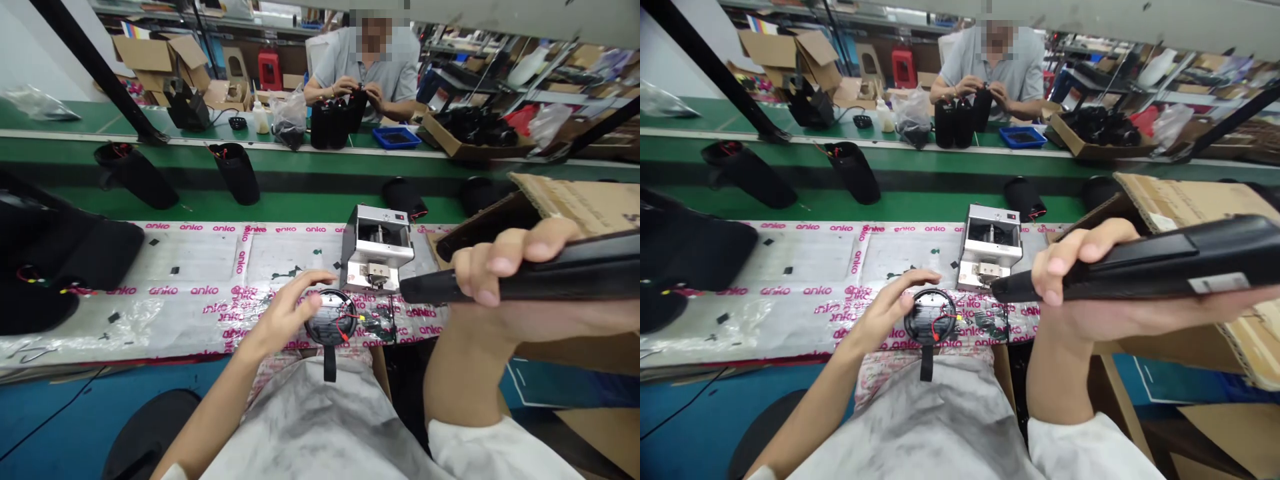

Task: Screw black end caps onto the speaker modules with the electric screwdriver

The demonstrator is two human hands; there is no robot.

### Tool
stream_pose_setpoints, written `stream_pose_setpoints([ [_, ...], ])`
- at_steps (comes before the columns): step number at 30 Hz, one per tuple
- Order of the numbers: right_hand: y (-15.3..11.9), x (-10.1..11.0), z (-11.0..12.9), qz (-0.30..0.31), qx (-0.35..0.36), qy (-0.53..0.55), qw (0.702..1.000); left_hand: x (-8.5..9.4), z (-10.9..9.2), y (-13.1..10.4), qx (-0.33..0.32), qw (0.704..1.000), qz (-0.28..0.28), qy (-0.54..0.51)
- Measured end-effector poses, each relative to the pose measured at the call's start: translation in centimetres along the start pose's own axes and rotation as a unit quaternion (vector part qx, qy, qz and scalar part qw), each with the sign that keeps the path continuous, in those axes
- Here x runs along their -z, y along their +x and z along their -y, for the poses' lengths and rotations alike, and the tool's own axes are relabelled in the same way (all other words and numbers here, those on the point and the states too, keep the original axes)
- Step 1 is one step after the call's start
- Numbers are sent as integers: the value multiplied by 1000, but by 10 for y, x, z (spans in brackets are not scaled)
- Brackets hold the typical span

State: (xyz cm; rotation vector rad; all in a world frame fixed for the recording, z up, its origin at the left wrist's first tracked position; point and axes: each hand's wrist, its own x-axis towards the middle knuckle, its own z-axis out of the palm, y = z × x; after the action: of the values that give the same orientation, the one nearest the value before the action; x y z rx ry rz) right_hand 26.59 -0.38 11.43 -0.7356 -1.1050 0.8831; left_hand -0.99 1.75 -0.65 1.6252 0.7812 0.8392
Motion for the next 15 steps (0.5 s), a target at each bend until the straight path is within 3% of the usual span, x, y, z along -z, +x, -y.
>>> stream_pose_setpoints([
  [1, -1, 3, -3, -49, 17, -28, 998, -7, 1, -13, -14, 999, -30, 24],
  [3, -3, 5, -19, -86, 75, -70, 991, -27, 6, -34, -41, 992, -87, 81],
  [6, -10, 3, -58, -71, 129, -61, 987, -59, 17, -49, -58, 970, -181, 152],
  [8, -15, 3, -81, -47, 133, -45, 989, -71, 23, -46, -61, 959, -221, 167],
  [11, -19, 6, -98, -26, 108, -32, 993, -69, 29, -34, -78, 957, -230, 156],
  [15, -13, 15, -96, 15, 39, 4, 999, -52, 38, -16, -138, 944, -254, 156],
])
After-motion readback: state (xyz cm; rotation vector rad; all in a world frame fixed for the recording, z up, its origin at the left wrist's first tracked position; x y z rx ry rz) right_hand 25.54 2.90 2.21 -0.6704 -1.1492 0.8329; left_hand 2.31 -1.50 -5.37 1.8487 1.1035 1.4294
